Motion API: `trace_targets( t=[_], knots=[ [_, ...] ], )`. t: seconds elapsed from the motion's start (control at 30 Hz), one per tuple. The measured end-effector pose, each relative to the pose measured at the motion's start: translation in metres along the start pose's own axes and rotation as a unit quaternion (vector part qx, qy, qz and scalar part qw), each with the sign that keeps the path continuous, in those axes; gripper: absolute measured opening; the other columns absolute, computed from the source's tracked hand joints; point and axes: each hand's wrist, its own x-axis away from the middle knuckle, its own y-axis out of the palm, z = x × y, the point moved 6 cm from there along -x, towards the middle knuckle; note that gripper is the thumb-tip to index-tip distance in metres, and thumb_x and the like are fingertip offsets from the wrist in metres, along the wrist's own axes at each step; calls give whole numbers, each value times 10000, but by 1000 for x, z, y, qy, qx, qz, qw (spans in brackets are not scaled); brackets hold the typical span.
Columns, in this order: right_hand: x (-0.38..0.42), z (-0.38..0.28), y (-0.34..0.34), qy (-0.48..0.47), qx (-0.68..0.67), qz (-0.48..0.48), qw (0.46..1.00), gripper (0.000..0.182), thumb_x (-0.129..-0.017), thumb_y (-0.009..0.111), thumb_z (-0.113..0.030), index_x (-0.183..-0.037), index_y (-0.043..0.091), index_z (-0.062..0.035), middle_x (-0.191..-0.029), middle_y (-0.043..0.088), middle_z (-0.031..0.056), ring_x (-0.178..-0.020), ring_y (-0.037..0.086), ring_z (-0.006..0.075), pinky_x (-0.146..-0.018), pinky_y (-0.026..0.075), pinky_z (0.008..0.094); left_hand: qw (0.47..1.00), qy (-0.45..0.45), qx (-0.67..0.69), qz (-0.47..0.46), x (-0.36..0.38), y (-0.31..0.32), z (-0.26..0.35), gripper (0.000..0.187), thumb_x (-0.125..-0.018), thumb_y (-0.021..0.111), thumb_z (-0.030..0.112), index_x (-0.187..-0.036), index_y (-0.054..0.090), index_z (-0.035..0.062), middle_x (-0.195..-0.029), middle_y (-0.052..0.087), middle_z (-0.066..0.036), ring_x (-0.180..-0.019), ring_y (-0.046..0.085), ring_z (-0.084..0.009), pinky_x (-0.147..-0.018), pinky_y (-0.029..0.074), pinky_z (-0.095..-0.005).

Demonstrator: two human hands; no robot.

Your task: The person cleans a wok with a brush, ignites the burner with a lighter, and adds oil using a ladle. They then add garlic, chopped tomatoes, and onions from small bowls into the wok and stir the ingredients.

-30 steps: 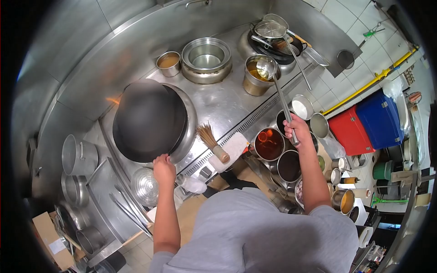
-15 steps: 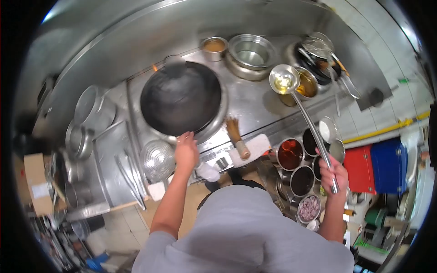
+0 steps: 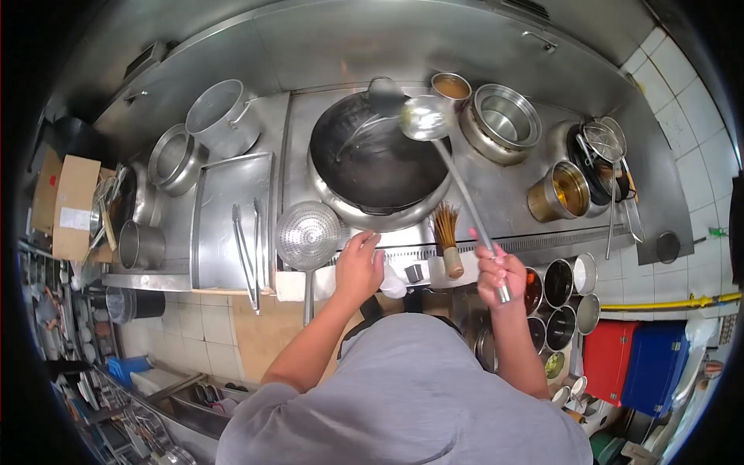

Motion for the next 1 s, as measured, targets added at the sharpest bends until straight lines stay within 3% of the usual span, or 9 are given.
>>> trace_targets(
  t=[0.37, 0.5, 0.6, 0.73, 0.77, 0.8, 0.9, 0.93, 1.0],
  knots=[
    [130, -170, -23, -309, 272, 170, 895, 650, -956, 517, 23, -1583, 349, 36, -1026, 541, 127, -653, 501, 122, -476, 447, 250, 996, -86, 5, 28, 59, -40, -77, 294, -911, 731, 91, -1195, 727, 15, -1190, 712, -204, -1112, 671, -420, -980, 536, -493],
    [158, -210, -23, -325, 464, 392, 725, 799, -955, 584, 37, -1661, 211, 30, -885, 601, 111, -624, 514, 138, -490, 412, 265, 1000, -6, -6, 23, 19, -32, -63, 303, -936, 710, 110, -1220, 709, 1, -1177, 707, -227, -1105, 644, -450, -1021, 502, -520],
    [172, -232, -36, -328, 470, 397, 717, 732, -934, 596, 63, -1597, 288, 44, -848, 604, 97, -620, 527, 142, -486, 420, 278, 997, 68, 0, 26, -32, -14, -41, 286, -970, 674, 107, -1221, 711, -26, -1199, 705, -227, -1125, 641, -447, -1032, 498, -512],
    [175, -209, -28, -371, 385, 305, 788, 520, -925, 556, 83, -1419, 401, 29, -910, 581, 121, -628, 514, 144, -478, 426, 280, 994, 112, -5, 21, -82, 22, -42, 236, -993, 660, 159, -1108, 754, -24, -1121, 720, -227, -1068, 660, -443, -984, 517, -522],
    [180, -195, -22, -393, 351, 278, 803, 461, -920, 535, 91, -1362, 426, 17, -940, 576, 132, -628, 507, 141, -476, 430, 278, 992, 98, -41, -64, -88, 37, -46, 230, -1000, 656, 188, -1031, 763, -14, -1062, 723, -223, -1026, 667, -441, -948, 525, -528],
    [186, -181, -17, -376, 338, 255, 824, 483, -907, 505, 96, -1376, 427, 12, -1022, 567, 150, -627, 491, 132, -477, 441, 266, 983, 82, -77, -148, -92, 51, -51, 256, -1008, 651, 216, -954, 771, -3, -1002, 725, -218, -984, 674, -438, -911, 532, -535],
    [203, -132, 1, -309, 315, 173, 880, 626, -904, 527, 79, -1515, 402, 25, -1054, 545, 125, -623, 492, 103, -467, 455, 235, 990, 106, -71, -65, -87, 72, -58, 285, -984, 687, 234, -812, 749, 16, -844, 702, -218, -864, 664, -438, -817, 526, -548],
    [207, -117, 3, -268, 345, 135, 889, 621, -1047, 615, -124, -1580, 350, 52, -1034, 531, 109, -630, 479, 87, -438, 420, 217, 988, 107, -78, -80, -86, 79, -62, 281, -992, 678, 249, -845, 755, 23, -878, 708, -205, -896, 674, -427, -833, 534, -539],
    [212, -87, 11, -235, 319, 149, 906, 708, -986, 598, -43, -1620, 297, 51, -1031, 514, 107, -610, 494, 89, -423, 431, 216, 986, 92, -101, -91, -86, 84, -67, 278, -998, 671, 266, -882, 765, 31, -903, 714, -191, -923, 687, -408, -839, 543, -529]
  ],
)
